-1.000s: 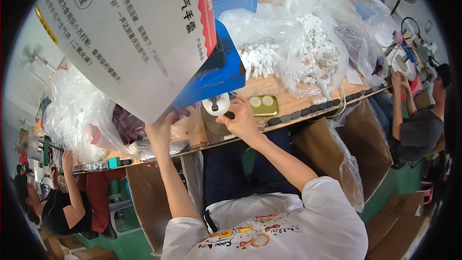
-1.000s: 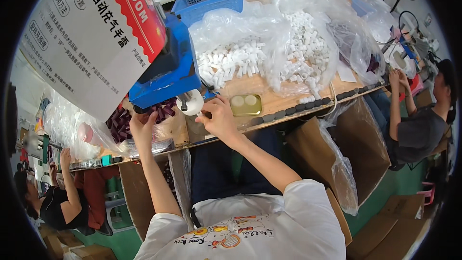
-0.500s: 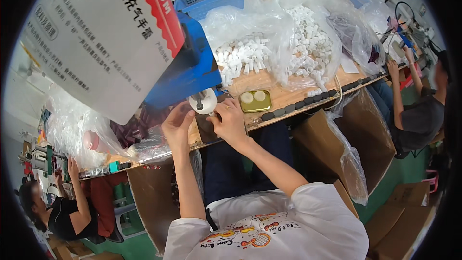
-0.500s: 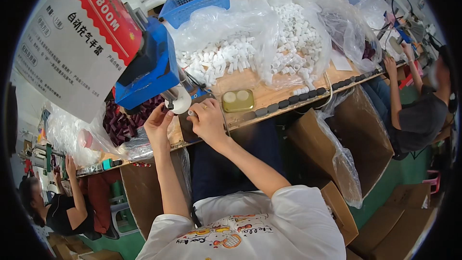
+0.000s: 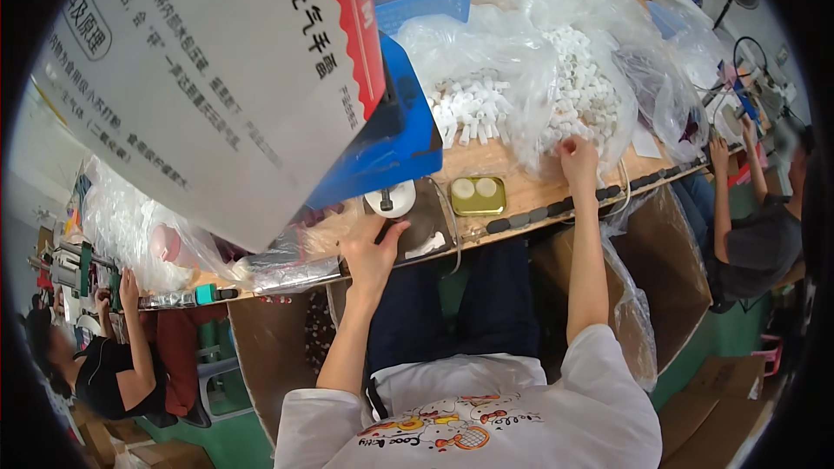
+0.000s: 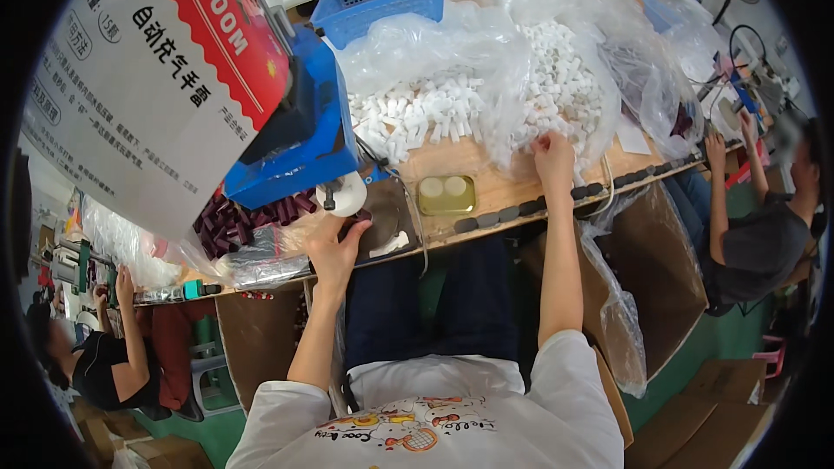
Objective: The person assembles plastic components by taking pieces from the table, positioning them on a press machine fixture, and pressing them together by hand.
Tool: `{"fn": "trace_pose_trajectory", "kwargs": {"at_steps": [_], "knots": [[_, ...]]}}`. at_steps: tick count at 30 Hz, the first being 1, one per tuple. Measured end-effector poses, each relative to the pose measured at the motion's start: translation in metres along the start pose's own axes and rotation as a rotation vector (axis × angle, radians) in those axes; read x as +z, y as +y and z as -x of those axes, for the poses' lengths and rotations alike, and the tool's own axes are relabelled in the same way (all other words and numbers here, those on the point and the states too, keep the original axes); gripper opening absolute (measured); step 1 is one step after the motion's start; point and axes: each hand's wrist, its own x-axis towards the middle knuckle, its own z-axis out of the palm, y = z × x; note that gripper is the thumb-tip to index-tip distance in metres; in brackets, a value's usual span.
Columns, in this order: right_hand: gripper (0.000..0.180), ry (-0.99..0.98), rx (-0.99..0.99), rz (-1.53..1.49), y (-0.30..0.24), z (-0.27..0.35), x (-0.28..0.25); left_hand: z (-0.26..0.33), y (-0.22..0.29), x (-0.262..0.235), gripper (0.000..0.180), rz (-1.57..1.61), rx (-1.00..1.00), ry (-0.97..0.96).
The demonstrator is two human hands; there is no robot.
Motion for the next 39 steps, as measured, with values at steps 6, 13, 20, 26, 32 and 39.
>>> {"fn": "trace_pose_trajectory", "kwargs": {"at_steps": [6, 13, 20, 26, 32, 39], "knots": [[0.016, -0.025, -0.023, -0.116, -0.008, 0.024, -0.016, -0.007, 0.009, -0.008, 0.022, -0.005, -0.047, -0.059], [0.018, -0.022, -0.065, -0.292, -0.089, 0.062, -0.022, -0.007, 0.024, 0.001, 0.025, 0.130, -0.166, -0.051], [0.010, -0.454, -0.633, -0.157, -0.133, 0.078, 0.026, -0.008, 0.007, -0.003, 0.027, 0.108, -0.160, -0.121], [0.014, -0.425, -0.240, -0.427, -0.180, 0.090, 0.007, -0.021, 0.001, -0.016, 0.026, 0.107, -0.253, -0.320], [0.022, -0.376, -0.497, -0.761, -0.228, 0.121, 0.032, -0.009, 0.009, -0.001, 0.022, -0.004, -0.120, -0.085], [0.025, -0.130, -0.957, -0.626, -0.221, 0.135, 0.045, 0.007, -0.002, 0.011, 0.025, -0.014, -0.123, -0.046]]}}
